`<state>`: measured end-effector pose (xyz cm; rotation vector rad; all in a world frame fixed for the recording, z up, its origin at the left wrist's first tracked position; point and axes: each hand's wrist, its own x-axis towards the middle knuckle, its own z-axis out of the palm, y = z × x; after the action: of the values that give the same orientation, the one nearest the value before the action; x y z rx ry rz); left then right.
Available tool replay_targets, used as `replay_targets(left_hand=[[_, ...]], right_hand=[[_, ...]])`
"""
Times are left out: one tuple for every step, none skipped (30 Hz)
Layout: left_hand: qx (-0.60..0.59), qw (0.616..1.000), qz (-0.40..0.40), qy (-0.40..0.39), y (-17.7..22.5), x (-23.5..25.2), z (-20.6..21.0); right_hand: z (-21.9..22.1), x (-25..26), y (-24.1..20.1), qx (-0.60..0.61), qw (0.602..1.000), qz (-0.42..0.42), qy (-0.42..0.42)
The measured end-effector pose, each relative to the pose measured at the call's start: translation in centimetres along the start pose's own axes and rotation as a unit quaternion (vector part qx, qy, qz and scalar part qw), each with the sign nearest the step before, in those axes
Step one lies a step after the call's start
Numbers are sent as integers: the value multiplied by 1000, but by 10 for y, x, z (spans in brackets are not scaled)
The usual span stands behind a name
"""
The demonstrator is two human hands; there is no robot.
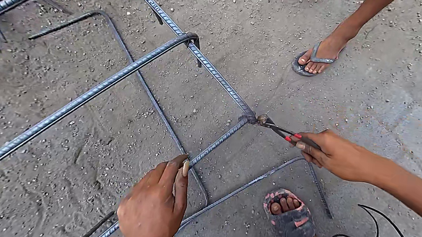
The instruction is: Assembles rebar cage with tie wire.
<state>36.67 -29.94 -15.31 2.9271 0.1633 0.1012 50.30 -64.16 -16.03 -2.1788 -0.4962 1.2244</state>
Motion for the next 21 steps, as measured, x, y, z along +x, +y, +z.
replay_targets(left_hand=[[-1, 1000, 3, -2, 1, 0, 0], [-1, 1000, 4, -3, 1, 0, -1], [-1, 1000, 5, -3, 1, 2, -1], [-2, 1000, 5, -3, 2, 2, -2], [-4, 1000, 3, -3, 2, 2, -2], [-3, 1000, 1, -1, 3, 2, -3], [-2, 1000, 1, 0, 2, 3, -3], [-5, 1000, -2, 0, 3, 4, -3], [-9, 1000, -4, -3, 3, 4, -3], [-14, 1000, -3, -9, 4, 2, -4], [-15, 1000, -1, -12, 3, 2, -5], [-13, 1000, 2, -9, 2, 2, -5], [-10, 1000, 3, -3, 1, 2, -4], [-5, 1000, 2, 2, 0, 1, -3], [-1, 1000, -1, 8, 0, -1, -2], [3, 1000, -4, 15, 1, -1, 0], [5, 1000, -8, 22, 2, -1, 1], [5, 1000, -11, 23, 4, -1, 1], [2, 1000, -14, 16, 4, -2, 0], [-6, 1000, -15, 6, 3, -4, -2], [-17, 1000, -15, -4, 2, -5, -5]], right_hand=[[13, 2, 7, 45, 999, -12, 12], [29, 7, 15, 94, 995, -35, 31], [47, 15, 21, 145, 986, -62, 56], [70, 23, 26, 212, 971, -81, 76], [97, 31, 24, 295, 947, -91, 87], [124, 38, 15, 373, 918, -96, 96], [143, 44, 4, 434, 891, -98, 96], [152, 48, -3, 468, 873, -104, 95], [155, 48, -4, 479, 866, -106, 96], [153, 44, 0, 471, 870, -106, 102], [148, 40, 4, 447, 882, -108, 106], [138, 34, 7, 417, 898, -106, 98], [128, 27, 4, 394, 911, -96, 73], [121, 18, -3, 387, 917, -84, 36], [118, 10, -13, 404, 912, -72, -8], [117, 5, -24, 438, 895, -63, -50], [119, 2, -33, 476, 874, -59, -77], [122, -1, -37, 506, 856, -57, -92], [126, -4, -36, 521, 846, -53, -96], [128, -8, -30, 513, 852, -44, -92], [131, -14, -20, 483, 870, -29, -96]])
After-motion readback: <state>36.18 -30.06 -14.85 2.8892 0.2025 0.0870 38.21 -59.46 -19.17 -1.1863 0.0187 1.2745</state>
